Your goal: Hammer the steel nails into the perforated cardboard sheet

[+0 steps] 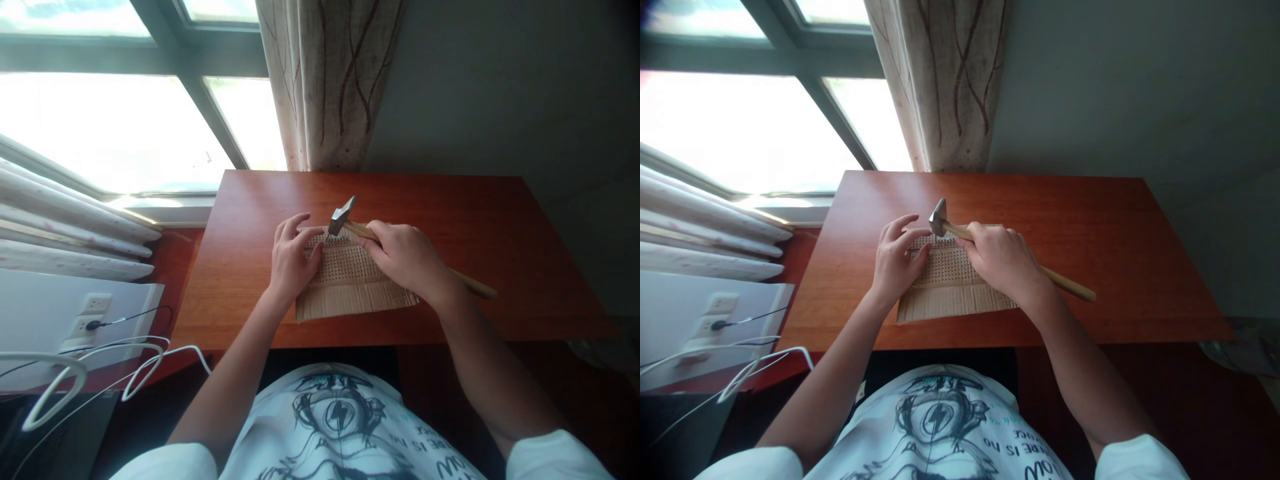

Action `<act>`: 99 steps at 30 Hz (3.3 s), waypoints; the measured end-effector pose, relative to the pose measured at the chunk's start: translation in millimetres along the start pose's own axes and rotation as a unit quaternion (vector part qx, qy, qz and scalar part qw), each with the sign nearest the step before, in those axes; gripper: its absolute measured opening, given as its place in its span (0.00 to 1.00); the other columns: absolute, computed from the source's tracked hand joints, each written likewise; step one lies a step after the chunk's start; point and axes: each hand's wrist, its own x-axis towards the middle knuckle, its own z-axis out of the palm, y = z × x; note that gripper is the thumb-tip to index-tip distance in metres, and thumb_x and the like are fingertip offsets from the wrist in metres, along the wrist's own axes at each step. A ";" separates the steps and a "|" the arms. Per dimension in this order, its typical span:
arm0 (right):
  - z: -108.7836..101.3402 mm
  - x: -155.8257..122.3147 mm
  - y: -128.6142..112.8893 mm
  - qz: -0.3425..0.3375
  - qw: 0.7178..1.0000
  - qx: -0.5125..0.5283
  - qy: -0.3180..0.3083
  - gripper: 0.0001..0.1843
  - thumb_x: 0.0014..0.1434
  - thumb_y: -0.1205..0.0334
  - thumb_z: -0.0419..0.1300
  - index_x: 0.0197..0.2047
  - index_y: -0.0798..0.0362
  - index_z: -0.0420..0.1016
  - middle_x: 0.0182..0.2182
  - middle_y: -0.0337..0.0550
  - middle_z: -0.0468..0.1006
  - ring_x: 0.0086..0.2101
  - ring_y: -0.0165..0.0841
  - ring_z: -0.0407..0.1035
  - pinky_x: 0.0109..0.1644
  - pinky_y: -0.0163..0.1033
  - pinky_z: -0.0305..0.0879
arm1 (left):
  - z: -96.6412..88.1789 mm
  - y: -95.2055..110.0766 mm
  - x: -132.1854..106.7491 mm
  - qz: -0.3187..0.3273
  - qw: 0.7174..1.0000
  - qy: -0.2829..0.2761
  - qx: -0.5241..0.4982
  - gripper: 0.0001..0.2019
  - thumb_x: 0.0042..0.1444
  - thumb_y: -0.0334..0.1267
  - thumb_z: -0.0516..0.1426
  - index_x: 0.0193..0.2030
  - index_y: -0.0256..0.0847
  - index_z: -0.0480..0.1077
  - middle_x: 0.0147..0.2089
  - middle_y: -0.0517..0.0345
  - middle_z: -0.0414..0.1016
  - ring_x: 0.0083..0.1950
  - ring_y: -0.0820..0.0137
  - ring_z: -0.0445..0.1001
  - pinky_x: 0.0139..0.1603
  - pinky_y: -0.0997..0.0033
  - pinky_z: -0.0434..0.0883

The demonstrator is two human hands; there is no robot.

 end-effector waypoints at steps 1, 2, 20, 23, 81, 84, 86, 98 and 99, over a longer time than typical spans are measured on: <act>0.1 -0.4 0.2 0.000 1.000 -0.002 0.000 0.14 0.70 0.52 0.51 0.40 0.50 0.72 0.34 0.45 0.81 0.33 0.37 0.72 0.32 0.41 0.47 | -0.3 -0.3 -2.9 -0.011 1.000 -0.002 -0.004 0.12 0.59 0.36 0.61 0.50 0.46 0.77 0.66 0.49 0.66 0.68 0.55 0.64 0.66 0.49 0.66; 0.1 -0.7 0.3 -0.001 1.000 -0.003 0.001 0.14 0.70 0.52 0.51 0.40 0.50 0.72 0.34 0.45 0.81 0.32 0.37 0.72 0.32 0.41 0.47 | -0.2 -0.7 -5.8 -0.023 1.000 -0.006 -0.011 0.14 0.58 0.36 0.63 0.51 0.46 0.76 0.69 0.48 0.63 0.70 0.53 0.61 0.67 0.47 0.65; -4.2 4.2 -7.5 -0.006 1.000 0.023 0.003 0.16 0.71 0.50 0.50 0.36 0.50 0.69 0.28 0.41 0.77 0.28 0.34 0.68 0.31 0.40 0.48 | 12.5 -6.7 -17.0 -0.207 0.937 -0.059 -0.274 0.20 0.55 0.41 0.65 0.54 0.42 0.74 0.55 0.50 0.78 0.57 0.60 0.76 0.60 0.57 0.72; 1.6 8.0 -8.1 -0.008 1.000 -0.009 -0.017 0.15 0.70 0.51 0.50 0.37 0.50 0.70 0.31 0.44 0.79 0.30 0.36 0.69 0.31 0.40 0.46 | 12.6 -5.5 -16.8 -0.230 0.925 -0.063 -0.296 0.21 0.54 0.41 0.65 0.54 0.42 0.74 0.52 0.51 0.80 0.52 0.62 0.78 0.55 0.60 0.74; 126.6 -18.8 163.6 0.264 0.892 0.265 0.253 0.28 0.48 0.53 0.68 0.49 0.62 0.80 0.40 0.53 0.80 0.34 0.36 0.70 0.42 0.44 0.70 | 11.7 -5.3 -17.9 -0.231 0.931 -0.062 -0.275 0.20 0.54 0.41 0.65 0.54 0.42 0.75 0.49 0.52 0.80 0.49 0.63 0.79 0.53 0.62 0.76; 133.2 -9.9 164.3 0.269 0.898 0.243 0.250 0.27 0.49 0.53 0.67 0.49 0.61 0.80 0.38 0.53 0.80 0.33 0.36 0.70 0.41 0.44 0.69 | 11.7 -4.9 -17.7 -0.234 0.930 -0.062 -0.278 0.21 0.54 0.42 0.66 0.54 0.42 0.75 0.50 0.52 0.80 0.50 0.63 0.78 0.54 0.62 0.75; 137.4 -2.5 164.3 0.284 0.897 0.226 0.251 0.25 0.48 0.54 0.67 0.48 0.61 0.81 0.36 0.52 0.80 0.31 0.36 0.70 0.39 0.44 0.69 | 11.3 -3.8 -17.3 -0.243 0.925 -0.063 -0.285 0.21 0.53 0.41 0.66 0.54 0.41 0.75 0.50 0.52 0.80 0.50 0.63 0.78 0.54 0.62 0.75; 151.6 44.5 150.3 0.311 0.899 0.182 0.250 0.17 0.51 0.57 0.66 0.43 0.54 0.82 0.38 0.52 0.82 0.36 0.44 0.75 0.41 0.46 0.69 | 7.9 2.5 -14.8 -0.266 0.920 -0.065 -0.282 0.22 0.53 0.42 0.66 0.54 0.41 0.75 0.52 0.51 0.79 0.50 0.63 0.77 0.54 0.62 0.74; 151.2 46.7 148.6 0.312 0.899 0.179 0.249 0.16 0.51 0.57 0.66 0.43 0.54 0.82 0.38 0.52 0.83 0.36 0.44 0.75 0.42 0.46 0.69 | 7.7 2.9 -14.7 -0.268 0.919 -0.066 -0.282 0.22 0.53 0.42 0.66 0.54 0.41 0.75 0.52 0.51 0.79 0.50 0.63 0.77 0.54 0.62 0.74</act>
